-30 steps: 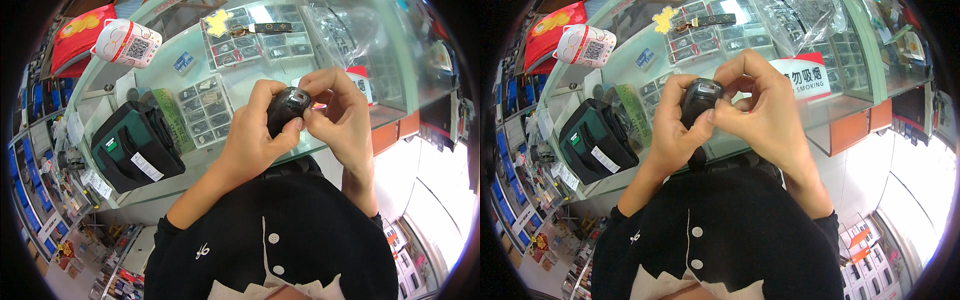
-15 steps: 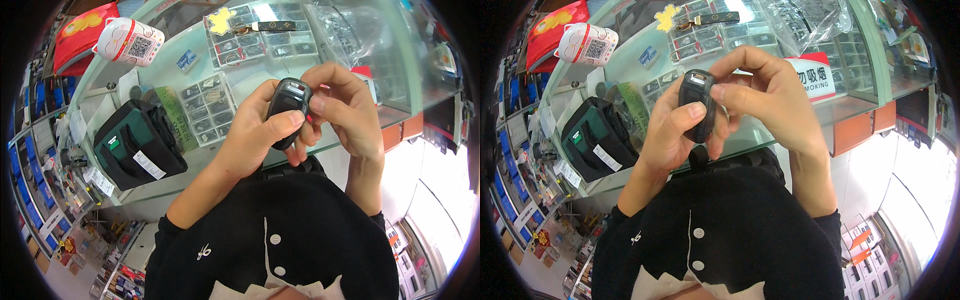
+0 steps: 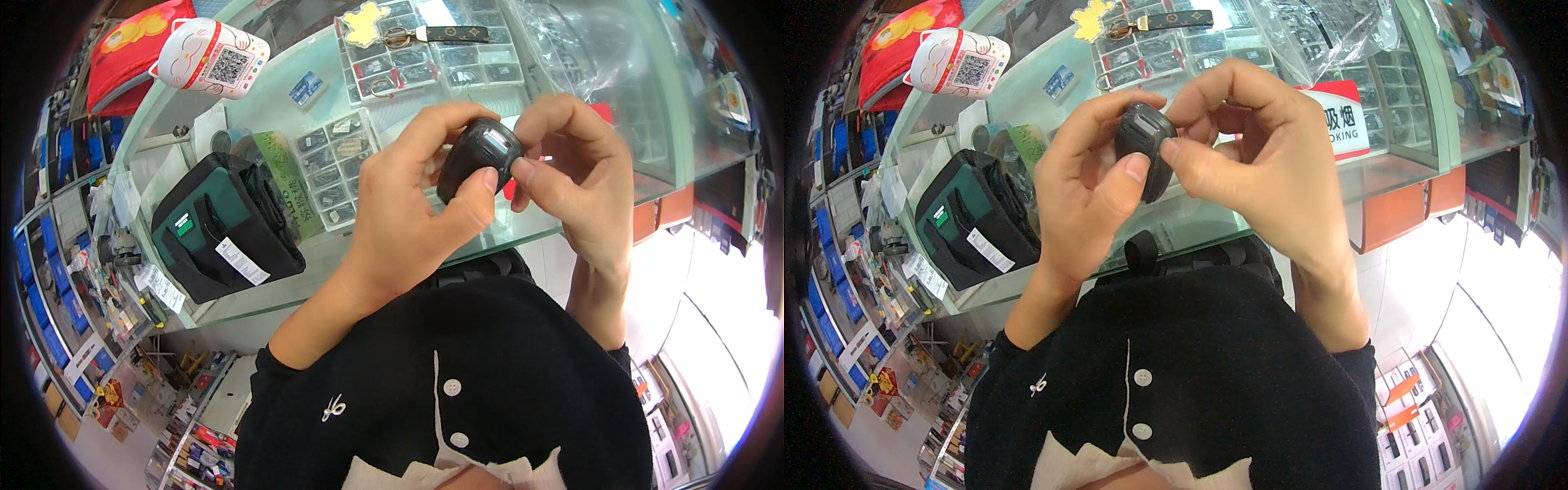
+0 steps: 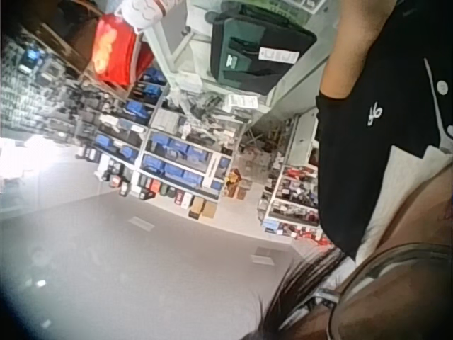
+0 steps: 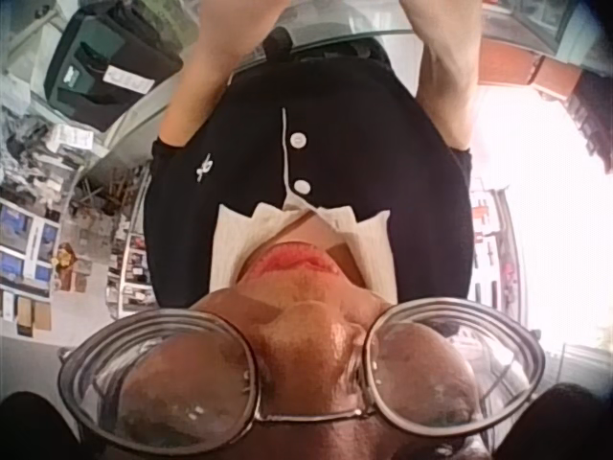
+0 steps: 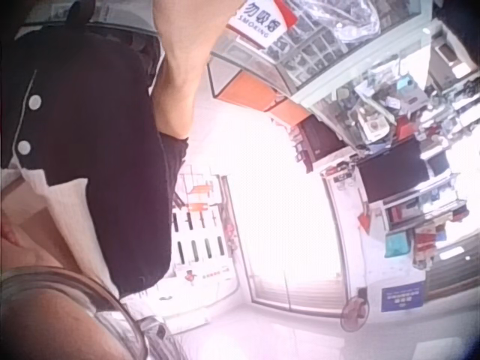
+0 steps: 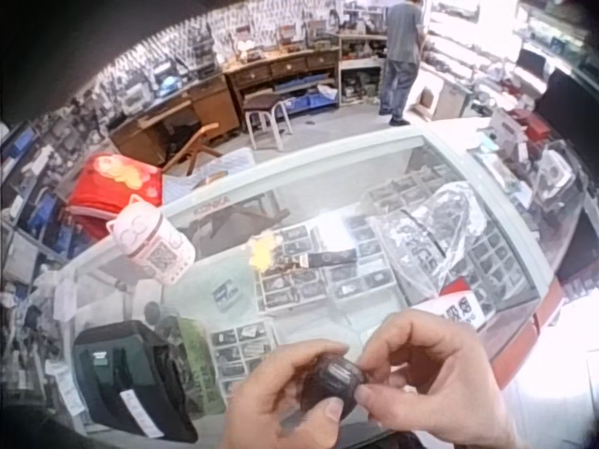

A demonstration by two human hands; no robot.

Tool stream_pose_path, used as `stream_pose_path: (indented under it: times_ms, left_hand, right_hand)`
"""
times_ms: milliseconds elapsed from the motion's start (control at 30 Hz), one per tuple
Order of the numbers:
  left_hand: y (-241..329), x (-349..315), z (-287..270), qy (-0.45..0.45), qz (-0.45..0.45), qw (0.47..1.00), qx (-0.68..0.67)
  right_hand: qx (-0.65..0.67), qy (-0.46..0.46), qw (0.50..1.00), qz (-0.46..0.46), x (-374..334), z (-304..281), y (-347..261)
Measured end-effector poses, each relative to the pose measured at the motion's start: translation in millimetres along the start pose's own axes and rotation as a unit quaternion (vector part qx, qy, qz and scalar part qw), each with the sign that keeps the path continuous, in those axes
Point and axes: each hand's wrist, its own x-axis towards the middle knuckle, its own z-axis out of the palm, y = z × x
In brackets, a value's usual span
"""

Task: The person uses a key cutting machine to cut a key, then moves to a counter to assemble a car key fob. They insert the cut key into the fob housing, attach a keyring, and secure the casing.

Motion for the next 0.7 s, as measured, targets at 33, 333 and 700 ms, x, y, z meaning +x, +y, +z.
stream_pose_path:
  times_ms: [33,333,700]
  left_hand:
    - [0.2,0.8,-1.5,-0.006,0.024,0.999,0.025]
    - [6.8,3.1,-5.2,-0.023,0.083,0.983,0.161]
    - [18.4,2.8,-5.4,-0.041,0.079,0.974,0.209]
  right_hand:
    - [-0.013,0.002,1.0,-0.002,-0.7,0.8,-1.2]
    - [-0.015,0.032,0.999,0.009,-6.3,6.8,-7.5]
    - [-0.037,0.022,0.999,-0.01,-11.4,9.2,-11.2]
